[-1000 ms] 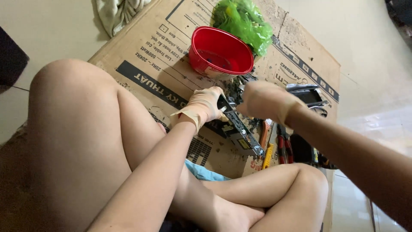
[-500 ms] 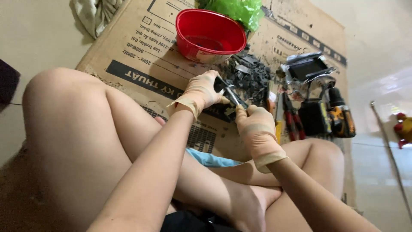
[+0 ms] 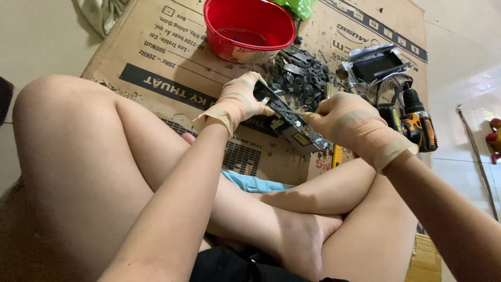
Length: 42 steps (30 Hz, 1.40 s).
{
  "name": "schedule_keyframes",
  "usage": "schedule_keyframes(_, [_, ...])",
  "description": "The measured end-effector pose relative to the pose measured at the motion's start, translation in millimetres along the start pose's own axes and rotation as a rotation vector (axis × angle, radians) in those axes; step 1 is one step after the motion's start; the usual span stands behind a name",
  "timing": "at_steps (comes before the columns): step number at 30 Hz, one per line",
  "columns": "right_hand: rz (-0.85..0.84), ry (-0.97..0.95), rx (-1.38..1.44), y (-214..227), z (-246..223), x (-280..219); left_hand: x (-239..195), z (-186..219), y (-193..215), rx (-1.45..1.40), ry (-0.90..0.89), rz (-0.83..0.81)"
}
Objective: The person sits on a cardboard sheet on the floor and uses a small metal tool to scrape and clean a black electronic component. They hold the component in their left hand and use the tool in their right hand to remove debris, which falls onto the cardboard below.
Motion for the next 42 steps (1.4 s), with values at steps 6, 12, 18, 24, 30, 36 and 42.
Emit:
schedule_keyframes(6, [-0.005,-0.070,0.075,9,-1,-6,10,-5,-3,-0.048,-0.014,-0.010])
schedule_keyframes(12, [-0.040,0.013,0.039,-2,6,11,17,-9,-8,-0.146,-0.018,0.001])
schedule_keyframes(18, [-0.090,-0.051,0.181,-1,9,11,-5,5,2,-0.122,0.007,0.022])
schedule_keyframes(24, [-0.102,-0.096,0.740,-29,21,-6,0,3,0,-0.145,0.012,0.033])
schedule_keyframes(30, [0.052,0.034,-0.098,-11,10,19,-2,6,2,-0.137,-0.005,0.025])
schedule_keyframes(36, [0.080,0.010,0.377,-60,67,56,12,-5,-5,-0.095,-0.008,0.042])
schedule_keyframes(42, [0.086,0.037,0.207,-37,46,33,7,-9,-5,-0.175,0.017,0.025])
Point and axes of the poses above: each hand's wrist, its own x-axis towards the middle knuckle, its own y-axis out of the back of the hand, z = x × y, the point moved 10 cm from there along x, towards the middle knuckle, and after that the axes turned 6 degrees about -z, right-handed, at the moved point
